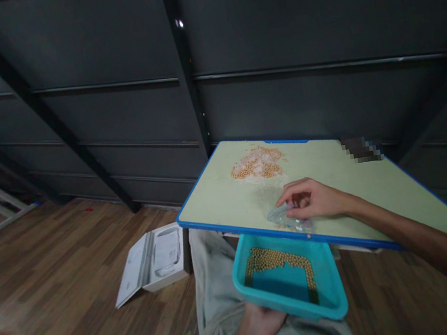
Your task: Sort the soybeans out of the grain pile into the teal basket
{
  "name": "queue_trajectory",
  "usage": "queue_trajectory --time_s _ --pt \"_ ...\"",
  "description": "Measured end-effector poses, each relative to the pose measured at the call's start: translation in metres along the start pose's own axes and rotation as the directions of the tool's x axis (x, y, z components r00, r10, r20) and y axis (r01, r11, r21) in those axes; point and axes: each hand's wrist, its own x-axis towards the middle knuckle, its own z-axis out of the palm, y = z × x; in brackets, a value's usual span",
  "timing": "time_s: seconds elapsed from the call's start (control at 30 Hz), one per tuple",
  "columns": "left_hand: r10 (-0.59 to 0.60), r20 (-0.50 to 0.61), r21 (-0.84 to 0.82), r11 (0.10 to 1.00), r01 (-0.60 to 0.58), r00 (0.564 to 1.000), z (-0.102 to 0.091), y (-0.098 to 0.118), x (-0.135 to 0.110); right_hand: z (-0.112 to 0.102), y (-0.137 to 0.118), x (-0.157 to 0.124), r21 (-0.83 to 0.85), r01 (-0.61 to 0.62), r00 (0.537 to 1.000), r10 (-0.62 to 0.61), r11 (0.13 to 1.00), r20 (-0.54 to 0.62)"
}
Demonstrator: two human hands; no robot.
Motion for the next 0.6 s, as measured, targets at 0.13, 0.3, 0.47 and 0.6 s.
queue_trajectory --time_s 0.13,0.3,0.47,0.6 --pt "0.008 -0.020 -0.022 1.000 -0.009 1.000 0.0042 0.0006 0.0006 0.0054 -0.0007 0.0007 0.052 -0.005 0.995 0.000 0.999 0.098" --pt "-0.005 0.007 -0.027 1.000 0.005 1.000 0.0056 0.0015 -0.0008 0.0076 0.0044 0.0018 0.051 -0.013 0.996 0.009 0.999 0.092" --pt "0.005 -0.006 -0.038 0.999 -0.005 1.000 0.0054 0.0015 -0.0007 0.0055 0.0033 0.0048 -0.056 0.073 0.997 -0.074 0.996 -0.008" --pt "-0.003 0.010 -0.044 0.999 0.004 1.000 0.0013 0.0003 0.0011 0.0038 0.0016 0.0061 -0.157 0.149 0.987 -0.156 0.976 -0.033"
